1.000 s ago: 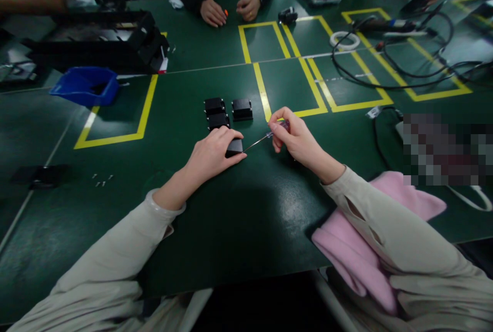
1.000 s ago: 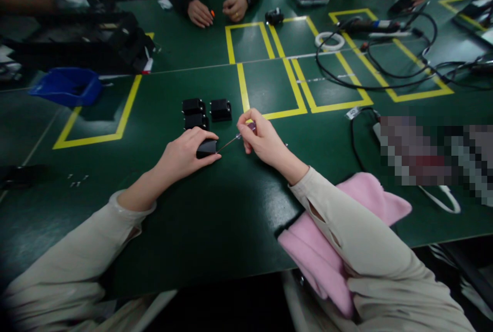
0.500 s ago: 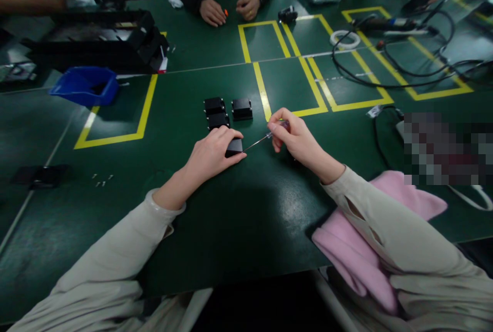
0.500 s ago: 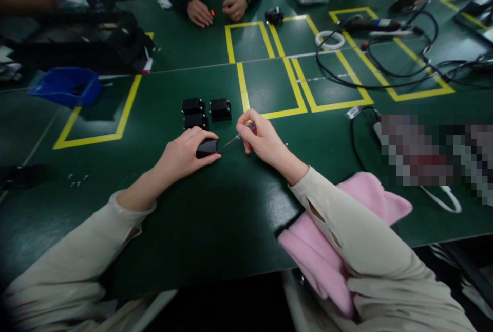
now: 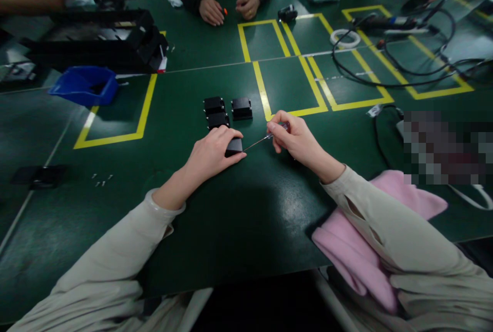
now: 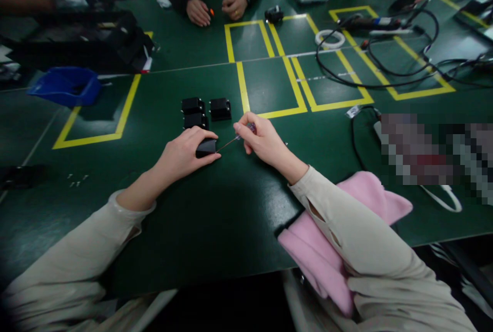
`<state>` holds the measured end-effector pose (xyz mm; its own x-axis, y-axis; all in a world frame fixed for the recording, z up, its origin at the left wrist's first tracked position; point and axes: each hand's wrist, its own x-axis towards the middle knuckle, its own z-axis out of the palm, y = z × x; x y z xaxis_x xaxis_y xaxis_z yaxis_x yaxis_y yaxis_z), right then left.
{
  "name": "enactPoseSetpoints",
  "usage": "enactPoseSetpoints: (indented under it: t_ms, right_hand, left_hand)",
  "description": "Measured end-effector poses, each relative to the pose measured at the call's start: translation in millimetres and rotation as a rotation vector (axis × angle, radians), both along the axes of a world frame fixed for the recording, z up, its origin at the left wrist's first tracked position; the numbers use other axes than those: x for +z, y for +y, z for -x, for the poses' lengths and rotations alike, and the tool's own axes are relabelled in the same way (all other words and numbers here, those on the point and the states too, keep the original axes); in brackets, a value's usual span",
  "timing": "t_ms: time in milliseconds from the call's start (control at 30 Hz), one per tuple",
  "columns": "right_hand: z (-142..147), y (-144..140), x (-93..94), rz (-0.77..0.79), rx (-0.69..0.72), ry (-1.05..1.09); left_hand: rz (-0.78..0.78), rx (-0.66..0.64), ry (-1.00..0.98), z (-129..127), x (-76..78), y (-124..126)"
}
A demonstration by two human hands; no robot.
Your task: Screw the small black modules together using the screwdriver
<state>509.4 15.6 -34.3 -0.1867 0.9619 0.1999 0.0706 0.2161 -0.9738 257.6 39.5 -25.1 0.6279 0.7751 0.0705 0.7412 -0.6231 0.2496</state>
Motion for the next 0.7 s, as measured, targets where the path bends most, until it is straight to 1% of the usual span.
enactPoseSetpoints:
  t_ms: [167, 400, 567, 700]
  right_hand:
    - [0.4, -0.2, 0.3, 0.005, -0.008, 0.033]
    - [0.2, -0.3, 0.8, 0.002, -0.002, 0.001]
    - [-0.2, 0.1, 0.0, 0.006, -0.007, 0.044]
    - [0.1, 0.4, 0.5, 0.009, 0.002, 0.019]
  left_hand:
    - [-0.01, 0.004, 0.012, 0.0, -1.0, 0.0]
    - [0.001, 0.007, 0.003, -0.2, -0.4, 0.1]
    - [-0.008, -0.002, 0.005, 0.1, -0.6, 0.4]
    - [-0.006, 0.005, 0.007, 0.2, -0.8, 0.3]
